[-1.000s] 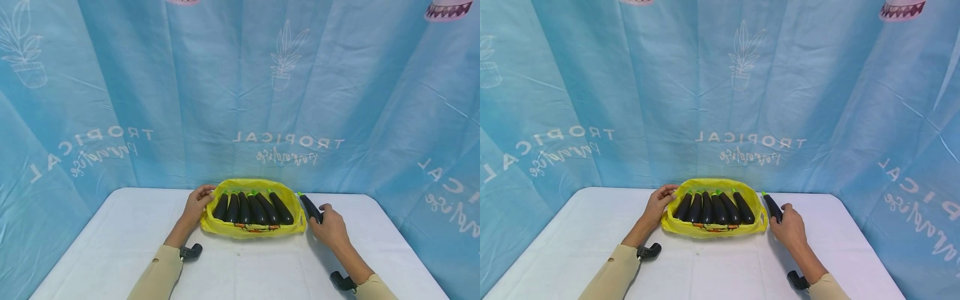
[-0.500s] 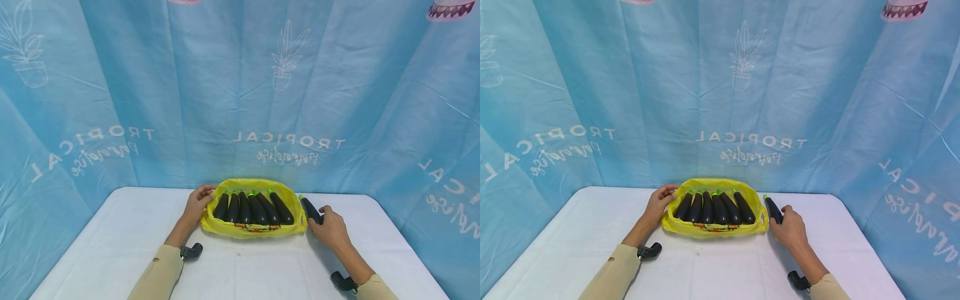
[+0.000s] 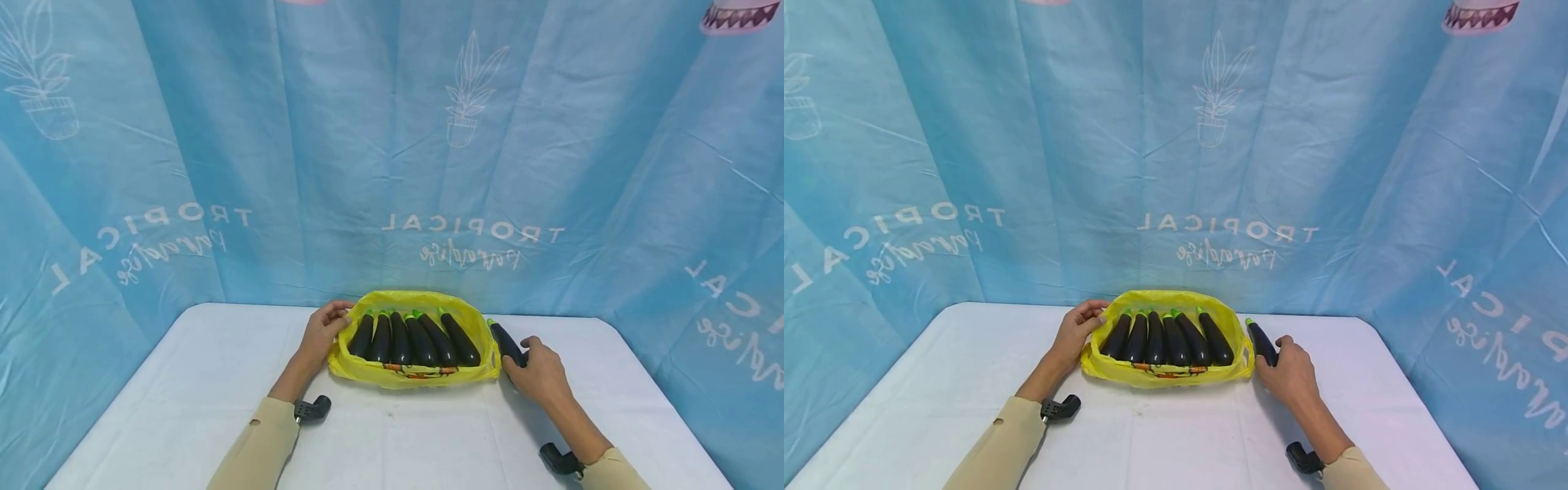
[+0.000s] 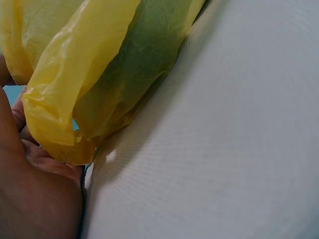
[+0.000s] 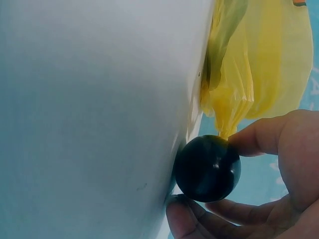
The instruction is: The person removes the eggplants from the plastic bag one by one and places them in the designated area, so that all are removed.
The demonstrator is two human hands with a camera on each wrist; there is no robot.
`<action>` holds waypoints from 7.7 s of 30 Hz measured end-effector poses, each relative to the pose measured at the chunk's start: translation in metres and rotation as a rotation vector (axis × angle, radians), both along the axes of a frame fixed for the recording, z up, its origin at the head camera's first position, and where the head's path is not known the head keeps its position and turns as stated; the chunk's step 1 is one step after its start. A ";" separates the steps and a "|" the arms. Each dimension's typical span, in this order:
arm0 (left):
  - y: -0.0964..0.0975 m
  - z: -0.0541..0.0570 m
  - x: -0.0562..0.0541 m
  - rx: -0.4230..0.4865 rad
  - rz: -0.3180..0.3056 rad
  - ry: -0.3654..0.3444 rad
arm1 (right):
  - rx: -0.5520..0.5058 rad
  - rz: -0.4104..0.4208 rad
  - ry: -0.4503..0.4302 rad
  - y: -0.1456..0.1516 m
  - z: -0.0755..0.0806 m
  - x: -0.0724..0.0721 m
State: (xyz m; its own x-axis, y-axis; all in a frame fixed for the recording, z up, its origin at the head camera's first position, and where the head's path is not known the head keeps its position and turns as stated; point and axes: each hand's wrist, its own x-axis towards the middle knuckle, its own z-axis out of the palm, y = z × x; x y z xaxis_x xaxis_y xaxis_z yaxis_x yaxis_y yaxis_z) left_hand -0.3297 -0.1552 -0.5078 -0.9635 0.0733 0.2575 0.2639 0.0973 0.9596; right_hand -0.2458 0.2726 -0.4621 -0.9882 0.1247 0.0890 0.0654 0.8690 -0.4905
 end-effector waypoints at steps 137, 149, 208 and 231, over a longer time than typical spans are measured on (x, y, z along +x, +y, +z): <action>0.001 0.002 0.001 0.009 -0.001 -0.017 | 0.222 0.239 0.076 -0.101 0.019 -0.036; 0.002 0.005 0.003 0.014 0.000 -0.018 | 0.161 0.262 0.149 -0.100 0.027 -0.032; 0.001 0.001 0.002 -0.004 -0.002 -0.017 | -0.078 0.143 0.287 -0.056 0.053 0.026; 0.000 0.001 0.001 -0.016 0.008 -0.013 | -0.079 0.084 0.263 -0.011 0.047 0.038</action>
